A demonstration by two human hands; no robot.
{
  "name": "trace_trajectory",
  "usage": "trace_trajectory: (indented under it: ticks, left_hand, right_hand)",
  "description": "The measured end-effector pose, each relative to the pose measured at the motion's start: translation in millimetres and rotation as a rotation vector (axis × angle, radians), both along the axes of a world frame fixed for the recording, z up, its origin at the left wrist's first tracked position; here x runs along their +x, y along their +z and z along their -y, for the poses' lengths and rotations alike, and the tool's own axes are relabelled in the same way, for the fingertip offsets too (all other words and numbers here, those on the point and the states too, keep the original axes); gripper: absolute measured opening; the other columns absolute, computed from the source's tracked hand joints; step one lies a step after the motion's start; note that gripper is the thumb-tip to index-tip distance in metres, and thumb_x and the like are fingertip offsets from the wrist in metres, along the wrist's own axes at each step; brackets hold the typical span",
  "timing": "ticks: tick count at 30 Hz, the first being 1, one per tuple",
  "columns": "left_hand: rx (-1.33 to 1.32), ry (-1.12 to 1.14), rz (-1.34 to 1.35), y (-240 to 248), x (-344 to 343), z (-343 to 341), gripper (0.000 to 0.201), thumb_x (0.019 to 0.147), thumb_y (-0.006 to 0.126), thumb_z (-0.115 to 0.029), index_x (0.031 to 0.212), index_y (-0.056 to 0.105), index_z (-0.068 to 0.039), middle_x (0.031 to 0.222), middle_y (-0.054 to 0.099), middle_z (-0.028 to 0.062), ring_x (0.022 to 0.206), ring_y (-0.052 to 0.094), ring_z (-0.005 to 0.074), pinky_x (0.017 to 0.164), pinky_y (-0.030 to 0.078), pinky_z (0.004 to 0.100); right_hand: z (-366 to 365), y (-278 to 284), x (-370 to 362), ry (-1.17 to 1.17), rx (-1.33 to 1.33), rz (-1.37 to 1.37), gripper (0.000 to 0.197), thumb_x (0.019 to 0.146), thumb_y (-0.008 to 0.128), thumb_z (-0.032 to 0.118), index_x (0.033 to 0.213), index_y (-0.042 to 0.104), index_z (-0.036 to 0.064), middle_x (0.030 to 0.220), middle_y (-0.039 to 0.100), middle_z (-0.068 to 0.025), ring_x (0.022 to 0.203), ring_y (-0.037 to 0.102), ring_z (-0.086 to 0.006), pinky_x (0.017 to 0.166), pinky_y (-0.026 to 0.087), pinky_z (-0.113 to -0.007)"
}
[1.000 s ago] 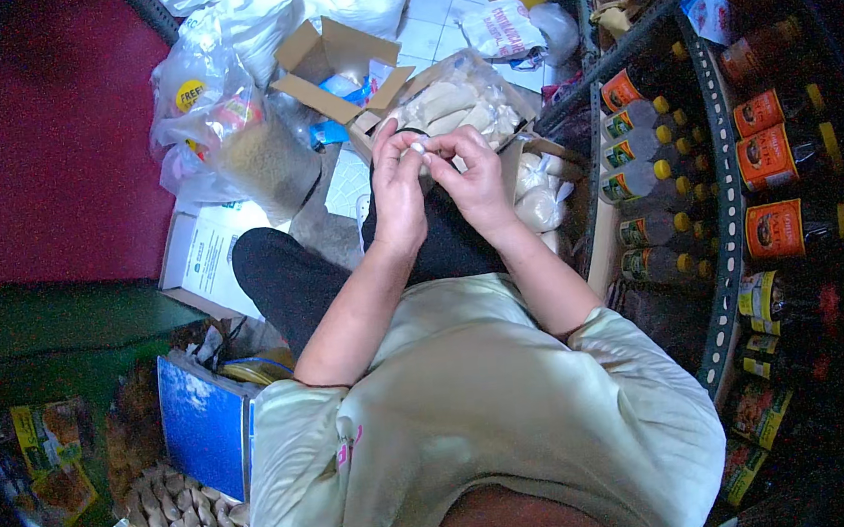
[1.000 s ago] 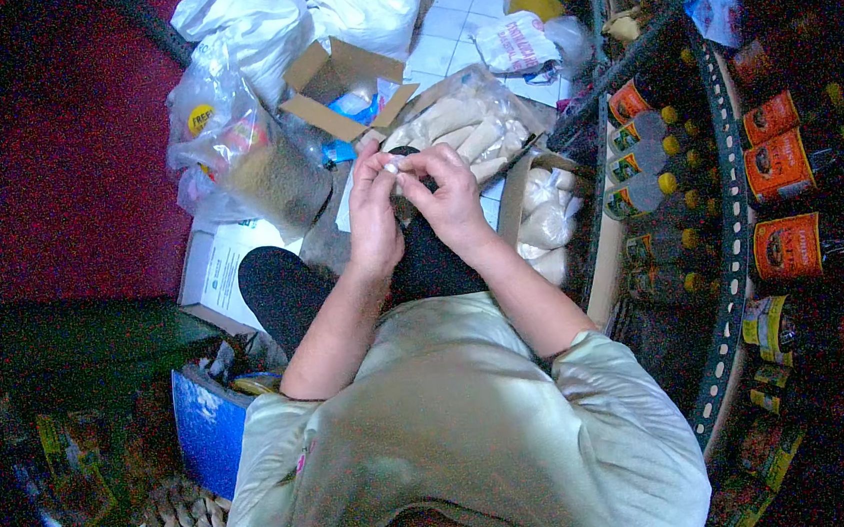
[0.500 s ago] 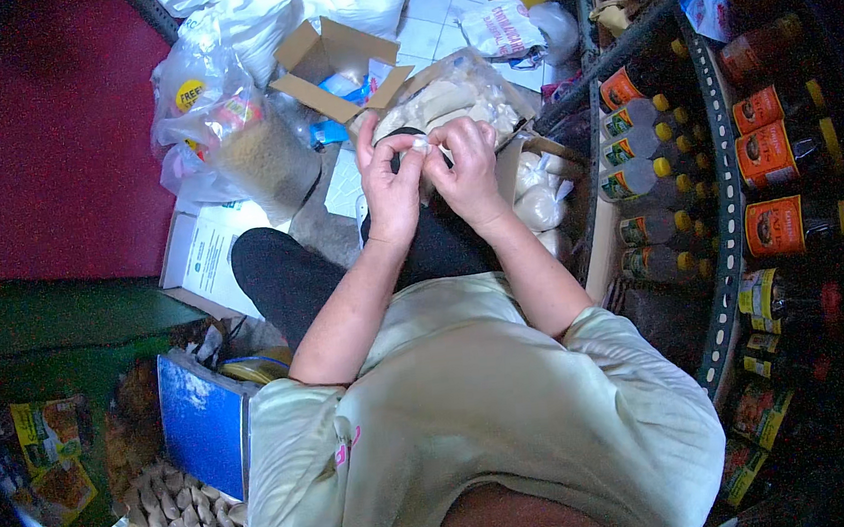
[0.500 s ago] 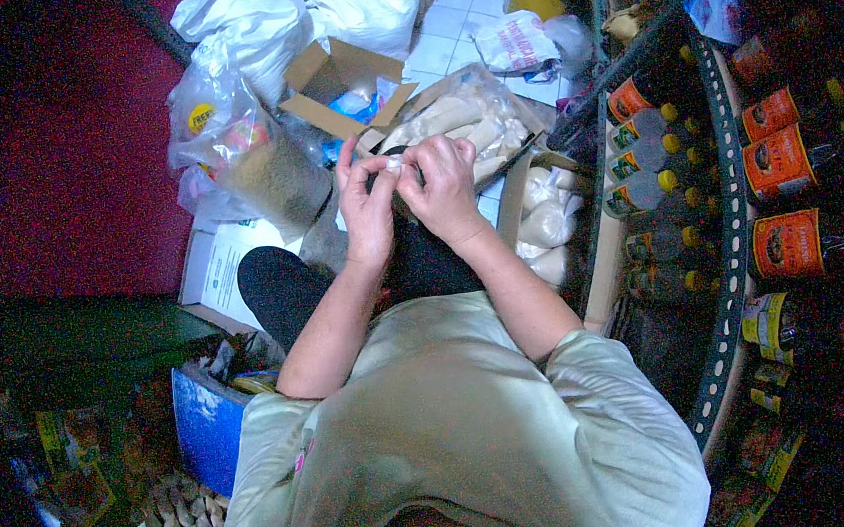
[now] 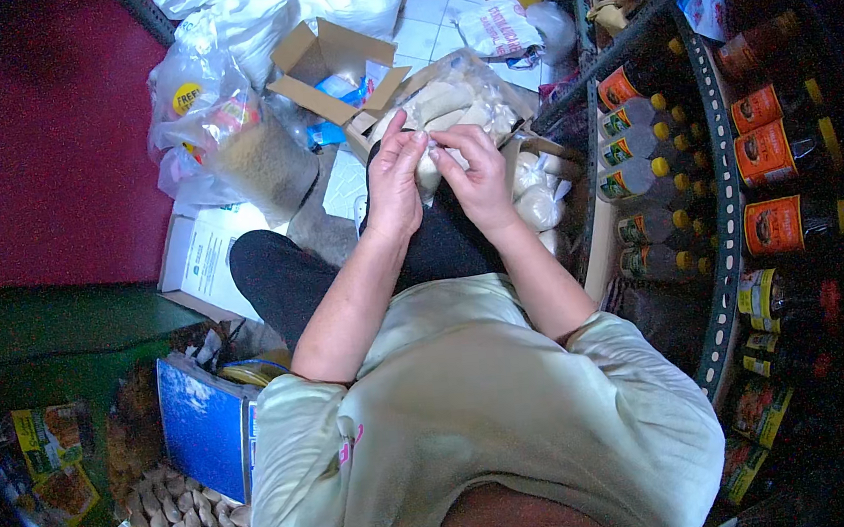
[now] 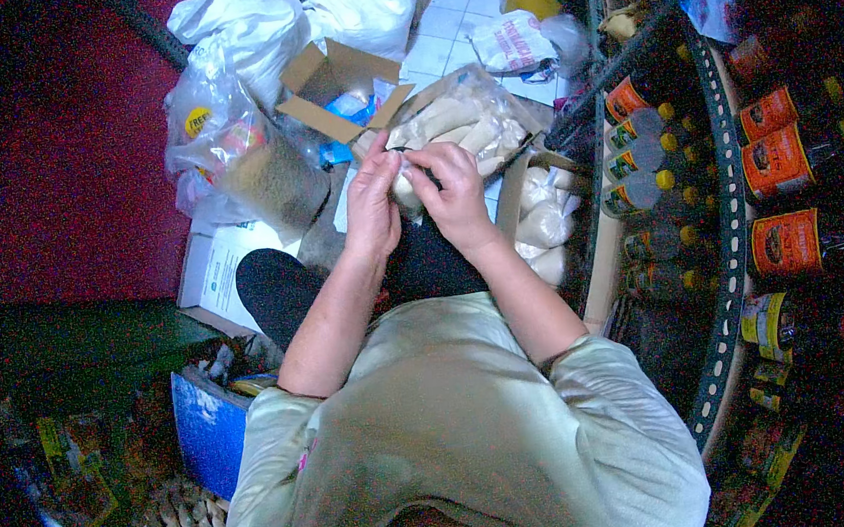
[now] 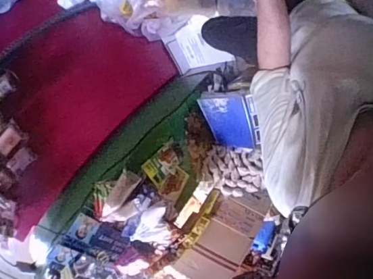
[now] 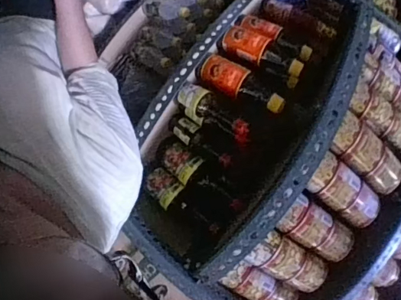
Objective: Bagging small food items into plastic bags while sitting on the floor.
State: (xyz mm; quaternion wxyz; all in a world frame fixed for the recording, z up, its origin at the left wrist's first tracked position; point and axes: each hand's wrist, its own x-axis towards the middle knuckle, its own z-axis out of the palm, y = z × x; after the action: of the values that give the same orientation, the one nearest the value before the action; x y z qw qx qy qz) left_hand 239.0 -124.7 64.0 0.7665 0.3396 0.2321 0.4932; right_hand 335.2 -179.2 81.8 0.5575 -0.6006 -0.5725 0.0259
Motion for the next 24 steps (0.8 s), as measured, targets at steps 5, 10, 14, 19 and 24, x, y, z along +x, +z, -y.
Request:
trace_trajectory:
  ticks: [5, 10, 14, 19, 24]
  left_hand:
    - [-0.013, -0.008, -0.025, -7.2, 0.8, -7.1, 0.007, 0.081, 0.059, -0.012, 0.080, 0.059, -0.005, 0.136, 0.028, 0.0189, 0.121, 0.033, 0.0206, 0.100, 0.023, 0.0340]
    - [0.188, 0.066, -0.203, -3.4, 0.6, -7.4, 0.011, 0.083, 0.054, -0.015, 0.088, 0.057, -0.006, 0.132, 0.033, 0.0183, 0.122, 0.032, 0.0218, 0.102, 0.021, 0.0344]
    - [0.368, -0.015, -0.381, 1.0, -5.4, -9.2, 0.017, 0.087, 0.050, -0.019, 0.091, 0.057, -0.004, 0.130, 0.037, 0.0155, 0.120, 0.036, 0.0233, 0.100, 0.024, 0.0334]
    - [0.466, -0.121, -0.394, 12.5, 0.7, -9.8, 0.022, 0.089, 0.047, -0.021, 0.093, 0.057, -0.002, 0.126, 0.042, 0.0123, 0.115, 0.040, 0.0227, 0.098, 0.029, 0.0316]
    - [0.337, -0.115, -0.456, 21.4, -12.3, -10.3, 0.021, 0.089, 0.047, -0.018, 0.096, 0.057, 0.000, 0.126, 0.043, 0.0106, 0.111, 0.045, 0.0220, 0.095, 0.033, 0.0310]
  right_hand:
    - [-5.6, 5.0, -1.5, 0.015, 0.021, 0.125, 0.013, 0.072, 0.062, 0.004, 0.085, 0.058, 0.0039, 0.084, 0.056, -0.0119, 0.081, 0.054, -0.0293, 0.072, 0.043, -0.036]
    - [-12.6, 9.7, 3.7, 0.055, 0.044, 0.234, 0.013, 0.073, 0.059, 0.003, 0.086, 0.055, 0.0032, 0.086, 0.055, -0.0136, 0.080, 0.055, -0.0305, 0.071, 0.045, -0.039]
    - [-19.4, 16.6, 11.1, 0.122, 0.060, 0.237, 0.014, 0.074, 0.058, 0.001, 0.086, 0.053, 0.0017, 0.087, 0.054, -0.0151, 0.080, 0.055, -0.0310, 0.068, 0.046, -0.036]
    - [-24.2, 42.8, 27.4, 0.096, 0.110, 0.272, 0.017, 0.072, 0.058, -0.002, 0.088, 0.052, 0.0017, 0.090, 0.054, -0.0166, 0.081, 0.055, -0.0311, 0.069, 0.046, -0.034]
    - [-33.1, 22.7, 20.4, 0.152, 0.047, 0.000, 0.013, 0.076, 0.058, 0.008, 0.087, 0.055, 0.0014, 0.088, 0.055, -0.0132, 0.087, 0.054, -0.0280, 0.076, 0.043, -0.034]
